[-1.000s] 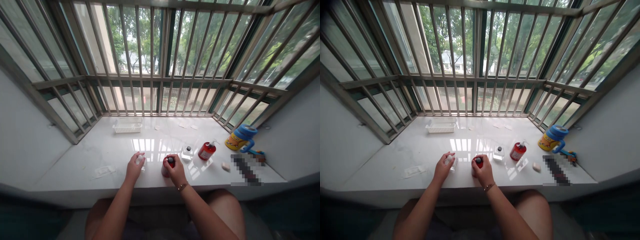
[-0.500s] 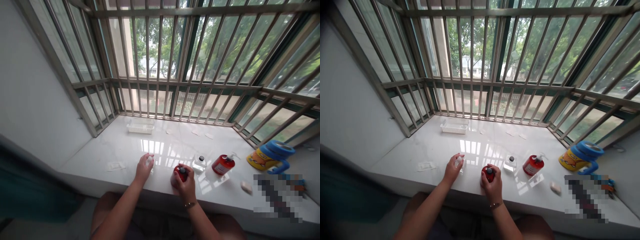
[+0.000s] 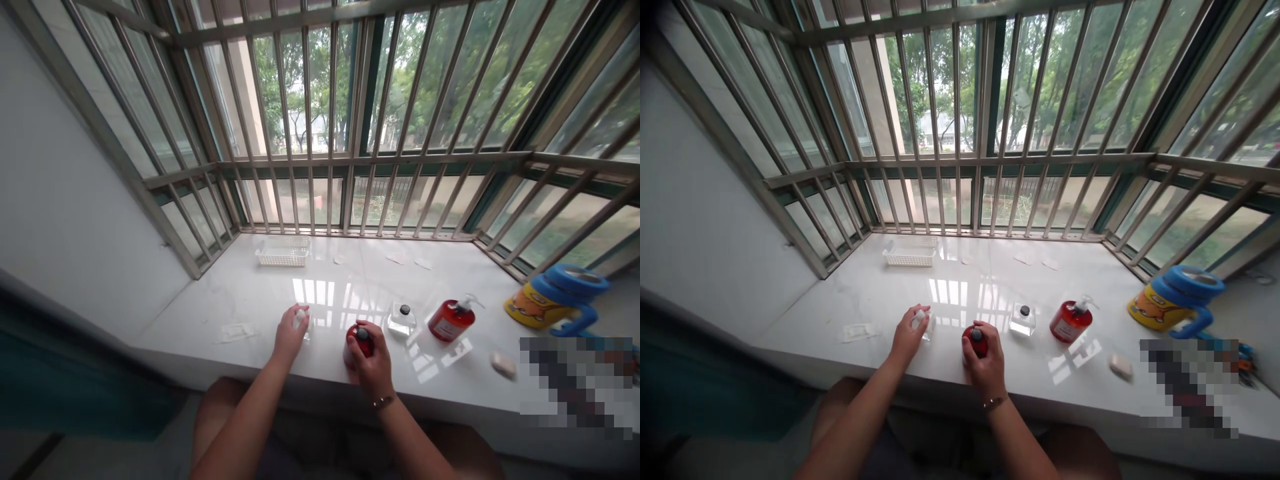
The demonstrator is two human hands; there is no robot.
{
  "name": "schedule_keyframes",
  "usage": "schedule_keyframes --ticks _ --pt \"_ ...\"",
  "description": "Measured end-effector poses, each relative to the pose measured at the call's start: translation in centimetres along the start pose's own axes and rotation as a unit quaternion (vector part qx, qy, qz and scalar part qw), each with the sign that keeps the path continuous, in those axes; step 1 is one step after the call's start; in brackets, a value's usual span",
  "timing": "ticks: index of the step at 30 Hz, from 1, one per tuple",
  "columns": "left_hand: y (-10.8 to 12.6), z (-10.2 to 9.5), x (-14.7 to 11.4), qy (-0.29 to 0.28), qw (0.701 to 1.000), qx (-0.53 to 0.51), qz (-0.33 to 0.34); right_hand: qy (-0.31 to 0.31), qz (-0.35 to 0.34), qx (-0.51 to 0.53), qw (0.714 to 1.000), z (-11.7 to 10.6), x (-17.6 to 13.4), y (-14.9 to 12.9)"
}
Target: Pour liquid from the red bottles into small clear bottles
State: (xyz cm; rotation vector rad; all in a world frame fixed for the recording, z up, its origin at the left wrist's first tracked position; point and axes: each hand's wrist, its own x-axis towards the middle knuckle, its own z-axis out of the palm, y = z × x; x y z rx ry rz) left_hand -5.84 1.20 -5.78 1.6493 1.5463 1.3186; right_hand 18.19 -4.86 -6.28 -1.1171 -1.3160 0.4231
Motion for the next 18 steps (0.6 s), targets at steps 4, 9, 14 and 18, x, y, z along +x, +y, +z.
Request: schedule_keyframes --ticks 4,9,14,18 --pt "0.05 -0.21 0.17 -0.015 1.000 0.007 0.000 -0.001 0.003 0.004 1.000 0.08 -0.02 0.01" --pt "0.28 -0.26 0.20 -0.013 1.000 0.009 -0.011 -0.013 0.005 -0.001 1.000 -0.22 0.42 -0.48" --pt "0.49 -0.28 0.12 -0.014 1.000 0.009 -0.020 -0.017 -0.001 -0.003 1.000 -0.30 0.60 -0.36" --pt "0.41 -0.33 0.15 -0.019 1.000 0.010 -0.015 0.000 0.015 0.007 1.000 -0.20 0.22 0.13"
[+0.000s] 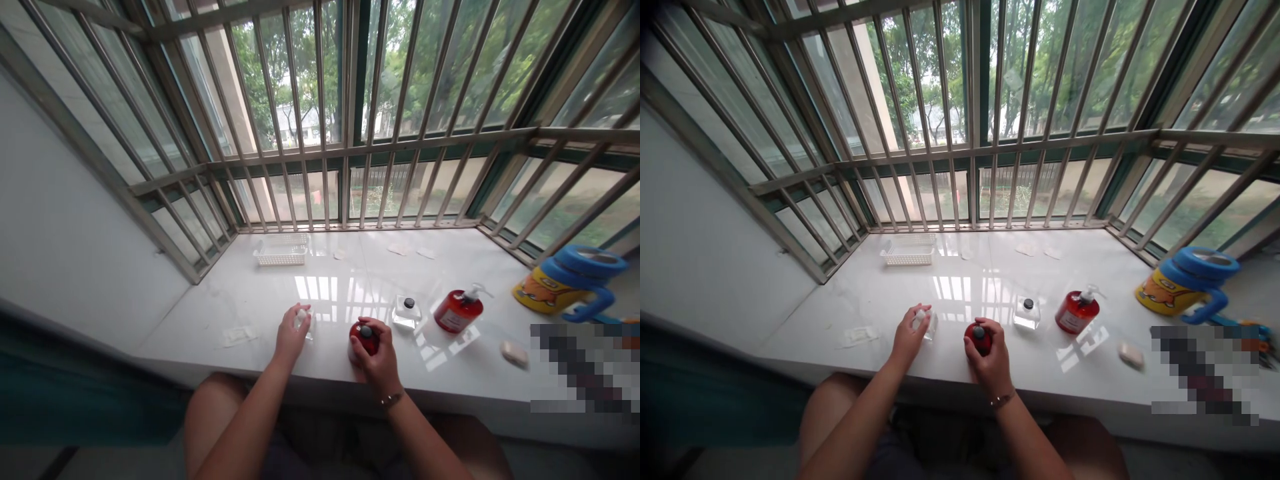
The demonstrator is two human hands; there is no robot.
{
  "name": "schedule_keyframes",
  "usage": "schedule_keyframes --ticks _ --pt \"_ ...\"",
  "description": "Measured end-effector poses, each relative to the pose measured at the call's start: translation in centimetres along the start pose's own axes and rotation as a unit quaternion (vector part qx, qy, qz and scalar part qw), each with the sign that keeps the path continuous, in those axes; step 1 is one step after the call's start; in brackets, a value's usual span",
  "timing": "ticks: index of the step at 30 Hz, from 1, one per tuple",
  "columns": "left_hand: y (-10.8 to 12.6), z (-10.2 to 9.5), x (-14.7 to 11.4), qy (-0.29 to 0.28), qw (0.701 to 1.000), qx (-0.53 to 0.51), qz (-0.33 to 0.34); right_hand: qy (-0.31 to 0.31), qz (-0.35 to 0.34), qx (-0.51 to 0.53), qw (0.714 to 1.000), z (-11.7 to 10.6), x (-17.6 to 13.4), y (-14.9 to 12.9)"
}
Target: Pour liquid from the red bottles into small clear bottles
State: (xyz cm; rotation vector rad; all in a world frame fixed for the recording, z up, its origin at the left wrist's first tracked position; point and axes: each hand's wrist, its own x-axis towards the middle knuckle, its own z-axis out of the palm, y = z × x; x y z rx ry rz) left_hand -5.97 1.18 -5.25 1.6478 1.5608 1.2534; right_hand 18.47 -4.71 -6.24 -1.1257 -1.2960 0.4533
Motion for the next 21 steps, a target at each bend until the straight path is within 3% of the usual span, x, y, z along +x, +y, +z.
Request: schedule_keyframes --ticks 14,21 --pt "-0.15 0.18 -0.05 -0.004 1.000 0.003 0.005 -0.013 0.027 0.021 0.999 -0.06 -0.09 -0.39" --pt "-0.07 0.12 -0.16 -0.006 1.000 -0.004 0.007 -0.016 -0.008 0.004 1.000 -0.16 0.20 -0.09"
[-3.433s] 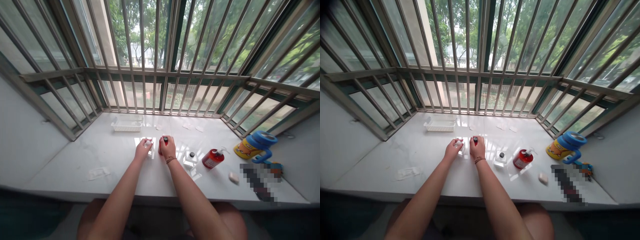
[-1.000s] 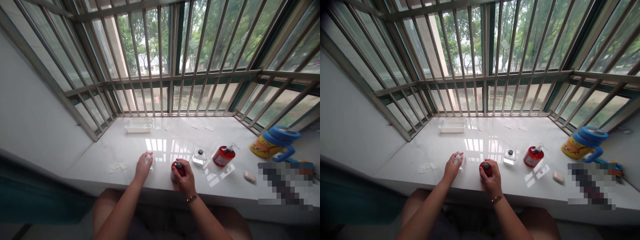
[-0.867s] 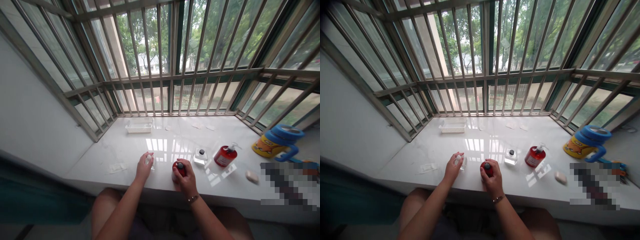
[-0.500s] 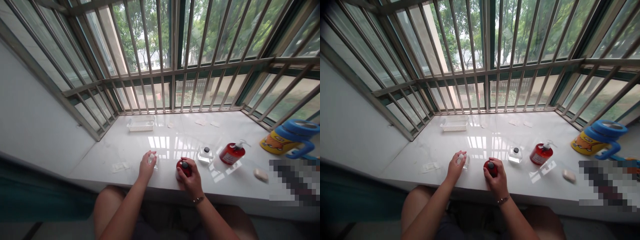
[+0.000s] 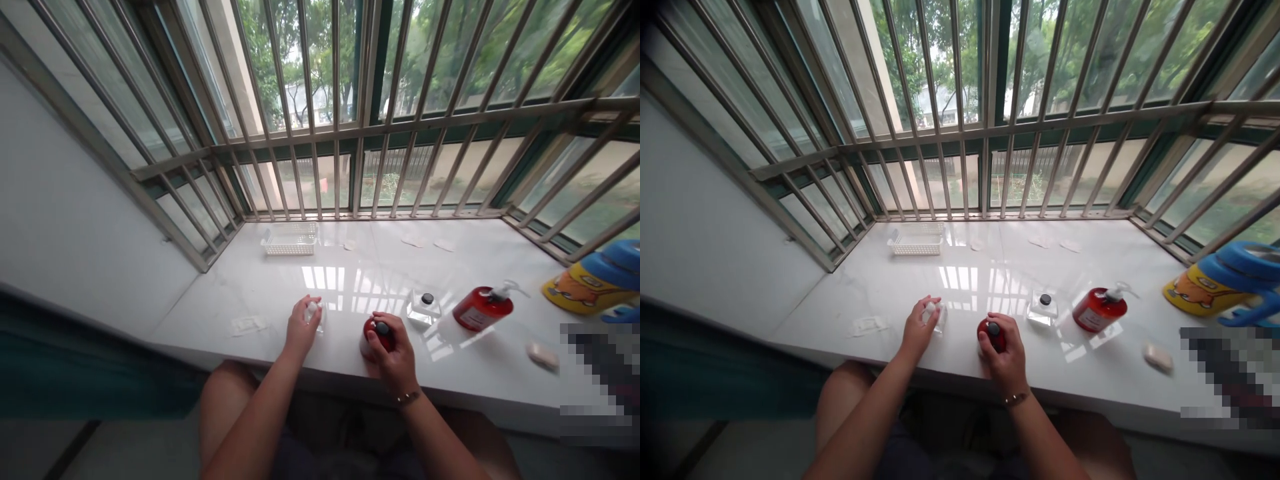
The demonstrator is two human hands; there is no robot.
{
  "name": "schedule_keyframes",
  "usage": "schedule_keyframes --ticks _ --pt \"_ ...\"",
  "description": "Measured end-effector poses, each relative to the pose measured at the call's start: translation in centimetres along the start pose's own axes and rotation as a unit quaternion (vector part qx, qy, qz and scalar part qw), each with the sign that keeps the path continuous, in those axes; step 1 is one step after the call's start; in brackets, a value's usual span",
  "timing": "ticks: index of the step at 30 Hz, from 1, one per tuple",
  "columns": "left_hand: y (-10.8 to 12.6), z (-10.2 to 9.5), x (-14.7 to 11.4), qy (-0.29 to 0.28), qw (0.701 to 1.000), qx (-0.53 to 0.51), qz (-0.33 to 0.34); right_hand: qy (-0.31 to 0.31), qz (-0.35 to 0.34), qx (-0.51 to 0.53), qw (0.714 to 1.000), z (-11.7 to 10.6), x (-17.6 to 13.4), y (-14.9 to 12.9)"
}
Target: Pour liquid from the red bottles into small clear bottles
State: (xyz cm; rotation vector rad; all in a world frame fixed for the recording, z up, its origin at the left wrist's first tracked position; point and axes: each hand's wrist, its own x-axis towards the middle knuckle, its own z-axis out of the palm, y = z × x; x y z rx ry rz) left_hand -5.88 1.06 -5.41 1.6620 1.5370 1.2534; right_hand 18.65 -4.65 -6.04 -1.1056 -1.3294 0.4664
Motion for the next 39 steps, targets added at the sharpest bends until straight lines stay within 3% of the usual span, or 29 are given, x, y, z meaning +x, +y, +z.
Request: schedule_keyframes --ticks 6,15,21,29,39 --pt "-0.1 -0.1 0.0 -0.004 1.000 -0.002 -0.003 0.008 -0.019 -0.002 1.000 0.5 0.3 0.4" --pt "-0.5 0.0 0.0 -0.003 1.000 -0.006 0.003 -0.045 0.070 -0.012 0.996 -0.5 1.0 -0.5" --pt "-0.6 0.1 0.0 -0.003 1.000 -0.007 0.015 0.028 0.145 0.067 0.987 0.9 0.6 -1.2" --pt "-0.7 0.3 -0.1 0.014 1.000 -0.011 0.026 0.044 0.081 0.056 0.994 2.1 1.0 -1.0" --pt "-0.7 0.2 -0.1 0.015 0.999 -0.008 0.027 -0.029 0.009 -0.008 1.000 1.3 1.1 0.0"
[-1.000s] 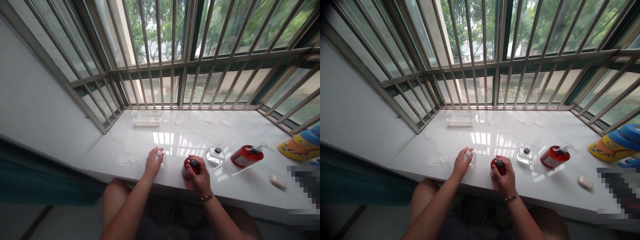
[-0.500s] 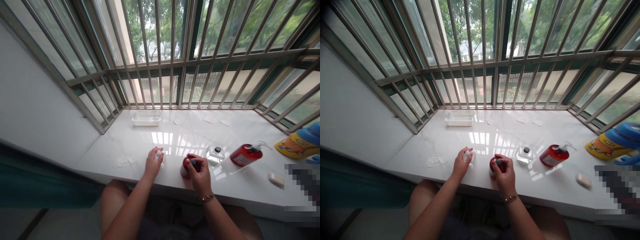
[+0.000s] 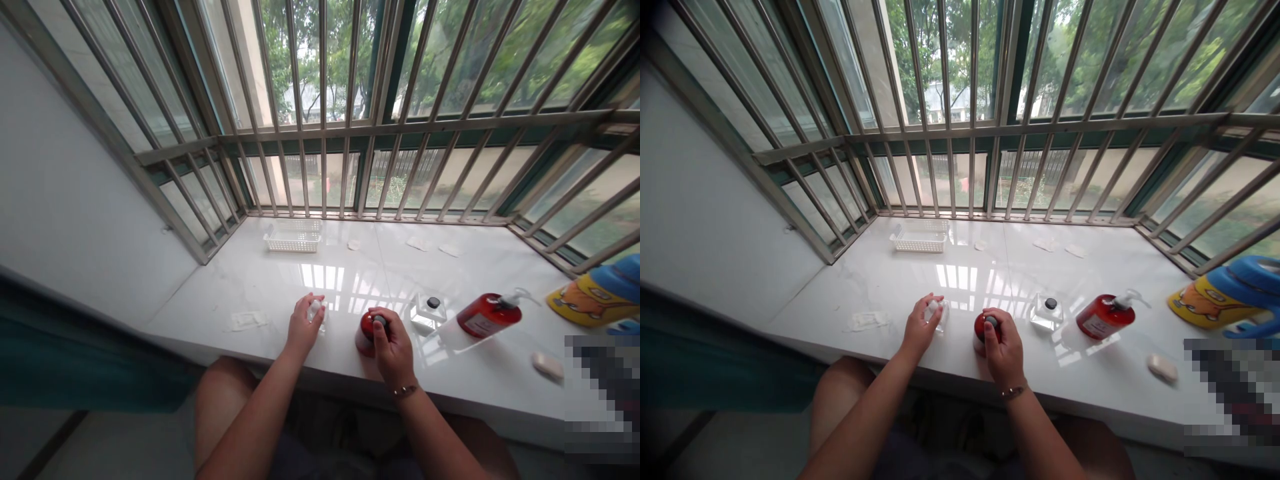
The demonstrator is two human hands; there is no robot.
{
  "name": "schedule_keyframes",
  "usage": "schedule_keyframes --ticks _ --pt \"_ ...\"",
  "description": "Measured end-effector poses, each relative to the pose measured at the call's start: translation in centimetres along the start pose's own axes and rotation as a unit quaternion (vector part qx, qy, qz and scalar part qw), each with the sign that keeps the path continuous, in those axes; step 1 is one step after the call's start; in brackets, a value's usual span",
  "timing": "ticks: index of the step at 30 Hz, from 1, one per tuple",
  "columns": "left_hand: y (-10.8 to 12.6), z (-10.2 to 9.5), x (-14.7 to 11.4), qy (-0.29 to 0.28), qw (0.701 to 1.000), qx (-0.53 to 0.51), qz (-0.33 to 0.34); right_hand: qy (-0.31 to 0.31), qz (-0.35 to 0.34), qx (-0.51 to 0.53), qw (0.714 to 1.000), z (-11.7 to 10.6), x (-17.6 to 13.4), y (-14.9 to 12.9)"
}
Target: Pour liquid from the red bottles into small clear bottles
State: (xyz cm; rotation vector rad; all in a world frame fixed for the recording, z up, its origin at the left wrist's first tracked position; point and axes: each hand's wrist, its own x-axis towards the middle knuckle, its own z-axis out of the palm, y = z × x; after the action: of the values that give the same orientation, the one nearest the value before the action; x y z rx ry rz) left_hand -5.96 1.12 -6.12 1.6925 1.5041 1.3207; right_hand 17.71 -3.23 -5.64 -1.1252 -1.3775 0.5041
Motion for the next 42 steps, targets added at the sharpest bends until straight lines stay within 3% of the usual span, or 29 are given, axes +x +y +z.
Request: schedule_keyframes --ticks 7,12,18,23,28,32,36,42 --pt "0.16 -0.04 0.01 -0.004 1.000 0.001 -0.005 0.045 0.014 0.076 0.996 0.55 -0.04 0.56" --pt "-0.14 0.03 0.03 -0.001 1.000 0.005 -0.002 -0.004 -0.014 -0.008 1.000 0.20 0.32 0.19" --pt "0.01 -0.07 0.06 -0.005 1.000 0.008 0.002 0.041 0.033 0.060 0.997 0.55 -0.04 0.38" --pt "0.45 -0.18 0.05 -0.008 1.000 0.007 -0.005 -0.002 0.011 0.010 1.000 0.41 0.01 0.36" --pt "0.45 -0.17 0.05 -0.008 1.000 0.007 -0.007 0.038 0.043 0.072 0.996 0.51 -0.05 0.41" --pt "0.42 -0.17 0.05 -0.010 1.000 0.008 -0.009 0.002 0.019 0.021 1.000 0.41 0.04 0.29" --pt "0.42 -0.14 0.02 -0.008 1.000 0.010 -0.012 0.040 0.033 0.052 0.997 0.39 0.09 0.16" --pt "0.24 -0.06 0.04 -0.007 1.000 0.011 -0.009 0.007 0.020 0.023 1.000 0.46 0.01 0.33"
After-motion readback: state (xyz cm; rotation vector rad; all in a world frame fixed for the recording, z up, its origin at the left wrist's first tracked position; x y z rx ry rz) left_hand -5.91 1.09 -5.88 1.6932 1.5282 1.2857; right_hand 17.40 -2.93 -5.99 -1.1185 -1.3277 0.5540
